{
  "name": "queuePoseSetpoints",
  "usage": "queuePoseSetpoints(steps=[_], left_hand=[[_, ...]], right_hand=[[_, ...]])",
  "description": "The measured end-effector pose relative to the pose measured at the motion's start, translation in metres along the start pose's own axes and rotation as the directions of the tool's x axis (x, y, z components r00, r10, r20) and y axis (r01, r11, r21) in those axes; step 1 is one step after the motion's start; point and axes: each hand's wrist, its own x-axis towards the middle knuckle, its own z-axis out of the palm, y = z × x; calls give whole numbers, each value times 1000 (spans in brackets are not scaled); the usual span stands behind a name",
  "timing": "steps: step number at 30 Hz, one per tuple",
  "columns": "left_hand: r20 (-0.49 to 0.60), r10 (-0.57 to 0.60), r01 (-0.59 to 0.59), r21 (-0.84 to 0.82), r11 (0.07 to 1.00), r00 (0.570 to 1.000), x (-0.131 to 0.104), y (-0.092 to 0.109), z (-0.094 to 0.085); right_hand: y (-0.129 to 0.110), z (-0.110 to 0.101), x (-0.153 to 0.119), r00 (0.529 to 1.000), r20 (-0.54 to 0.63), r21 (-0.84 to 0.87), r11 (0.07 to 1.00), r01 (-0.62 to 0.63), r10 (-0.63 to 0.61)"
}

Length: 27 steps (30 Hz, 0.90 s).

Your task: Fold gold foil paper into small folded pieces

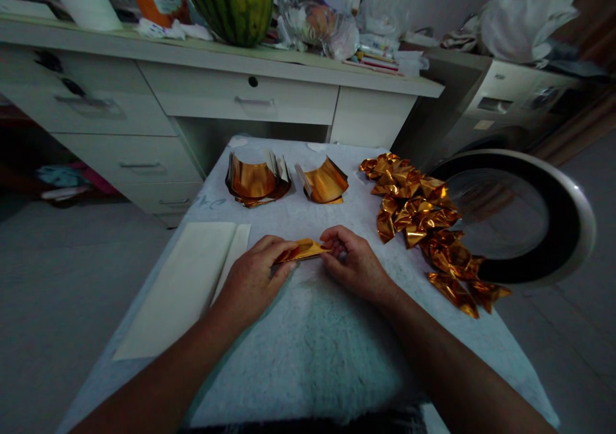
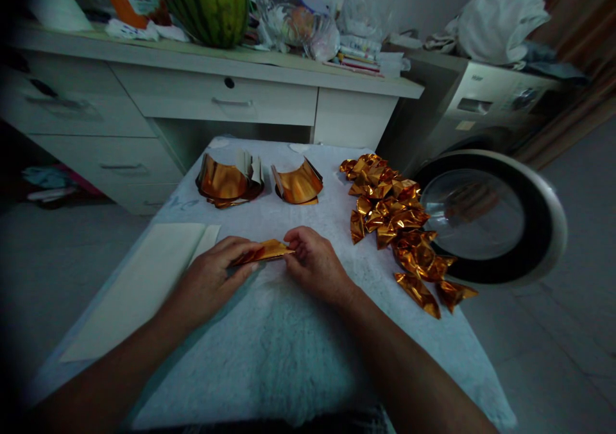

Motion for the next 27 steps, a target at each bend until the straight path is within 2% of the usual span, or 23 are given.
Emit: queuePoseSetpoints(steps=[8, 12, 20, 27], left_hand=[[23, -14, 14, -34, 999, 1000, 0, 4, -2], [13, -8, 9, -46, 999, 1000, -2, 4, 0], [-2, -38, 38, -74, 997, 999, 0, 9, 4], [-28, -64, 61, -113, 992, 998, 1, 13, 5]], right_hand=[[1, 2, -1, 999, 1, 64, 997, -35, 35], [0, 3, -2, 999, 7, 84, 995, -44, 44], [3, 5, -4, 997, -3, 246, 967, -70, 73], [9, 7, -5, 998, 18, 282, 957, -62, 59]])
